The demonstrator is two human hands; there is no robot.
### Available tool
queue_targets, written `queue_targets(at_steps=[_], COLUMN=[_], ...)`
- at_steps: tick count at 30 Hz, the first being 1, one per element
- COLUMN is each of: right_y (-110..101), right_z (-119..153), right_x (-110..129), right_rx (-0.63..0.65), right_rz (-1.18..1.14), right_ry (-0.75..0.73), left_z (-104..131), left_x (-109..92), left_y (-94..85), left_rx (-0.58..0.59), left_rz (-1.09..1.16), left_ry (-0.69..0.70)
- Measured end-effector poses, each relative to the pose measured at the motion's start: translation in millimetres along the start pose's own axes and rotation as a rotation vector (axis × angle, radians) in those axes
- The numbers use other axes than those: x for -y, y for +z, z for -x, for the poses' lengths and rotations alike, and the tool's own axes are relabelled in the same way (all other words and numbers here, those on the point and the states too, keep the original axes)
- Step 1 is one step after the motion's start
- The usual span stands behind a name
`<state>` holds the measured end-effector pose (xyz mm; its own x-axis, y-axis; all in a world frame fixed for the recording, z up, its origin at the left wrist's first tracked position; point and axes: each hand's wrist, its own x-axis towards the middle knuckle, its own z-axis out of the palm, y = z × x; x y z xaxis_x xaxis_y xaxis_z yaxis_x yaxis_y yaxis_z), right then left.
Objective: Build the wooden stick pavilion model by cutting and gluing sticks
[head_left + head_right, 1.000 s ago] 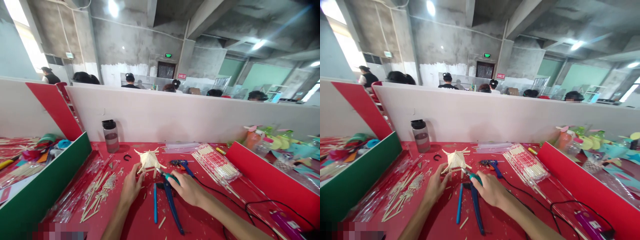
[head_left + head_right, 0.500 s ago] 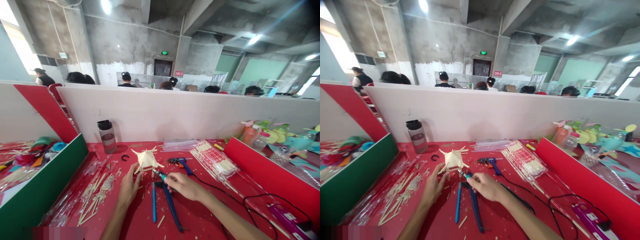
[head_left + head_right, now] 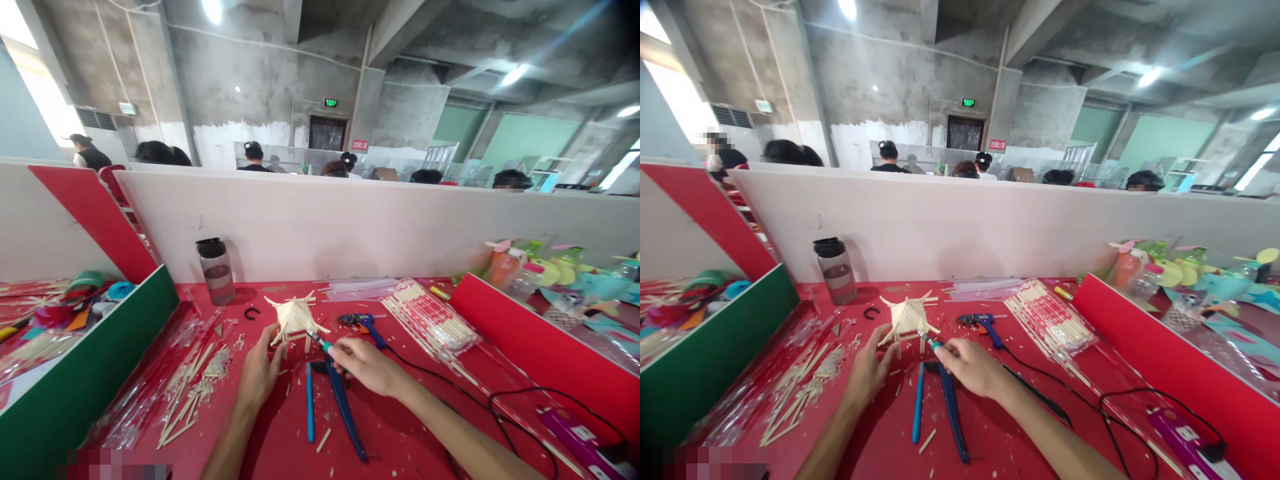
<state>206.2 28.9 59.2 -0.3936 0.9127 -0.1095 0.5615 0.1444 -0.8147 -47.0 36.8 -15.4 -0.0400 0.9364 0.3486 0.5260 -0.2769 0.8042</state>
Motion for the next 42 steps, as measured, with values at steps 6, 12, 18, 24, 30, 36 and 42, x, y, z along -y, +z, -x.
queue_targets(at_steps=[6, 12, 18, 24, 30, 36, 42], right_y=[0.7, -1.8, -1.1, -0.8, -0.1, 2.1, 4.4], right_z=[0.0, 6.6, 10.0, 10.3, 11.1, 9.0, 8.9], right_x=[-0.6, 1.0, 5.0, 8.5, 8.6, 11.3, 12.5], right_rx=[0.038, -0.01, -0.024, -0.039, -0.032, -0.05, -0.059], right_rz=[-0.068, 0.033, 0.071, 0.108, 0.097, 0.102, 0.122], right_ry=[0.017, -0.028, -0.028, -0.045, -0.04, -0.046, -0.015], left_z=[0.1, 0.9, 0.7, 0.4, 0.9, 0.4, 0.1], left_x=[-0.6, 2.9, 2.7, 0.6, 1.7, 1.0, 1.5], left_y=[-0.3, 0.6, 0.6, -0.1, 0.6, 0.0, -0.1], left_rx=[-0.003, 0.016, 0.004, 0.001, 0.012, 0.024, 0.006], left_rz=[-0.004, 0.008, 0.002, 0.011, 0.013, 0.02, 0.02], left_ry=[-0.003, 0.011, -0.006, -0.003, -0.018, -0.019, -0.018])
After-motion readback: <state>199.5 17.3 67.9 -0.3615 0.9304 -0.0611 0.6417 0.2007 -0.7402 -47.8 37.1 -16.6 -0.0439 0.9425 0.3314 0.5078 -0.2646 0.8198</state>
